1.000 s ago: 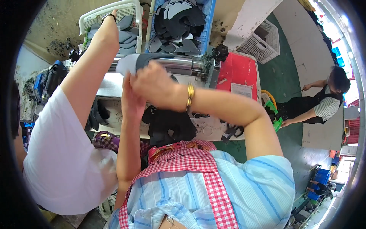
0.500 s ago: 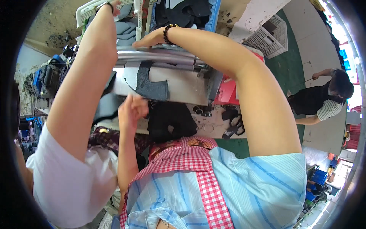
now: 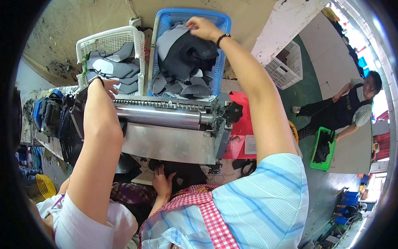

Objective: Manually feed cut shoe upper components through a roller machine to apply glue or adhesive.

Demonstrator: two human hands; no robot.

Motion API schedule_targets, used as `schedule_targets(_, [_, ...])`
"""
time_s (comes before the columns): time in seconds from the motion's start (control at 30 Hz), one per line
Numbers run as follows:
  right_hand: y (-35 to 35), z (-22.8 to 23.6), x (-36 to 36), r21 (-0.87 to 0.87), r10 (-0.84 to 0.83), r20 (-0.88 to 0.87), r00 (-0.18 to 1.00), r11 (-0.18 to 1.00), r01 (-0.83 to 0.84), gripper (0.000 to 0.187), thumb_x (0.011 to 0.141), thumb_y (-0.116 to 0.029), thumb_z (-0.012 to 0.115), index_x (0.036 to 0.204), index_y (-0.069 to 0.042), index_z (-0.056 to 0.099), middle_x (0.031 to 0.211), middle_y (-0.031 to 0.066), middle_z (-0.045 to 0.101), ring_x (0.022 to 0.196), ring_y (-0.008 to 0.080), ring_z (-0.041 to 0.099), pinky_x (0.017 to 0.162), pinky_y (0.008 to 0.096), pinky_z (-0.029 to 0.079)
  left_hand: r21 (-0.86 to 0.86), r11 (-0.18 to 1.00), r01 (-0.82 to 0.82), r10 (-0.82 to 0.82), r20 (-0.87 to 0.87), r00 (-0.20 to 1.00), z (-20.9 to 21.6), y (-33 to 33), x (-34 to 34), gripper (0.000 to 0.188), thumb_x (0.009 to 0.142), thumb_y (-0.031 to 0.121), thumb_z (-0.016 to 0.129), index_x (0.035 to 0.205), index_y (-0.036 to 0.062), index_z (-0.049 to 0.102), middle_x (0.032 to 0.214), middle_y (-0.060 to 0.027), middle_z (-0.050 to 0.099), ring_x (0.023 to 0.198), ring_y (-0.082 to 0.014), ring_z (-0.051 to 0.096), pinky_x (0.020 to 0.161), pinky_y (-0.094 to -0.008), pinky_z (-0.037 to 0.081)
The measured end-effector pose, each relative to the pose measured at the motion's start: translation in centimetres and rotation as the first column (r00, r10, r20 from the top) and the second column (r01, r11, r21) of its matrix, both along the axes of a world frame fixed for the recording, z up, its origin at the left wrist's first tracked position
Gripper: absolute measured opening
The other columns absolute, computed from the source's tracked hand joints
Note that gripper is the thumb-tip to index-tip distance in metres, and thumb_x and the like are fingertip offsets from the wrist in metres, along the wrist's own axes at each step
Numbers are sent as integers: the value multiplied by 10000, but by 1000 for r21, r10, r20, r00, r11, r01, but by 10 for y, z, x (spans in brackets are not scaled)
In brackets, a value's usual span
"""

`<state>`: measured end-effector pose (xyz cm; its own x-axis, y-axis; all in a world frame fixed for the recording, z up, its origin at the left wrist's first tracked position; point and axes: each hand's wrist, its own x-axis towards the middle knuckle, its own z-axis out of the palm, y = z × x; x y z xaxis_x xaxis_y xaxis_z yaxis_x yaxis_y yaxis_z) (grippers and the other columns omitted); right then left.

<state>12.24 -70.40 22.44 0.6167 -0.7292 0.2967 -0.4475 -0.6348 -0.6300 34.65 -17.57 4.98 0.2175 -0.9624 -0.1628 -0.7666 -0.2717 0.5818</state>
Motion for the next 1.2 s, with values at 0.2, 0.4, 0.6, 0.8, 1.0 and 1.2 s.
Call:
schedule_targets(0.2, [39, 37, -23, -340, -110, -218, 970, 940, 30, 685, 795, -210, 698, 1387, -108, 369, 1141, 194, 616, 994, 304, 616, 867, 417, 487, -383, 907, 175, -149, 97, 984, -30, 8, 6, 241, 762, 125, 756, 906, 56, 576, 1283, -220, 538, 1068, -427, 569, 845, -462, 492])
schedule_targets(0.4, [309, 87, 30, -137, 419, -92, 903, 893, -429, 460, 876, -332, 660, 1208, -30, 560, 1061, 163, 627, 1038, 312, 604, 914, 389, 469, -120, 983, 142, -185, -688, 701, 60, 42, 37, 196, 751, 30, 757, 853, 10, 591, 1240, -224, 570, 1245, -262, 504, 836, -320, 463])
schedule_targets(0.6, [338, 78, 46, 280, 363, -60, 930, 900, -333, 472, 909, -281, 637, 1268, -1, 512, 1172, 143, 610, 1083, 233, 592, 936, 357, 470, -58, 960, -275, 54, -922, 383, 171, 17, 38, 497, 922, -12, 529, 1366, 35, 310, 1013, -134, 625, 864, -211, 665, 734, -335, 563])
schedule_targets(0.8, [242, 49, 86, 495, 246, -82, 966, 851, -174, 452, 943, -289, 588, 1274, 12, 524, 1116, 117, 639, 1037, 162, 592, 926, 307, 470, 34, 904, -426, 192, -923, 333, 102, 2, 41, 259, 999, 178, 488, 1096, -36, 596, 987, -79, 659, 799, -133, 642, 663, -257, 522])
schedule_targets(1.0, [219, 17, 134, 617, 292, -364, 884, 787, -6, 774, 904, -622, 465, 1314, 32, 515, 1416, 240, 441, 1330, 303, 416, 1100, 383, 310, 256, 836, -486, 331, -941, 75, 113, -72, 23, 337, 1005, 300, 456, 1067, -2, 591, 953, -87, 662, 758, -132, 636, 594, -244, 510])
schedule_targets(1.2, [169, 11, 130, 266, 252, -624, 740, 958, -102, 328, 747, -339, 680, 878, -40, 711, 912, 177, 706, 901, 238, 686, 763, 384, 515, 142, 982, -121, 180, -892, 414, 145, -71, 35, 535, 996, 446, 445, 1101, -58, 589, 1010, -174, 681, 808, -175, 662, 633, -278, 525])
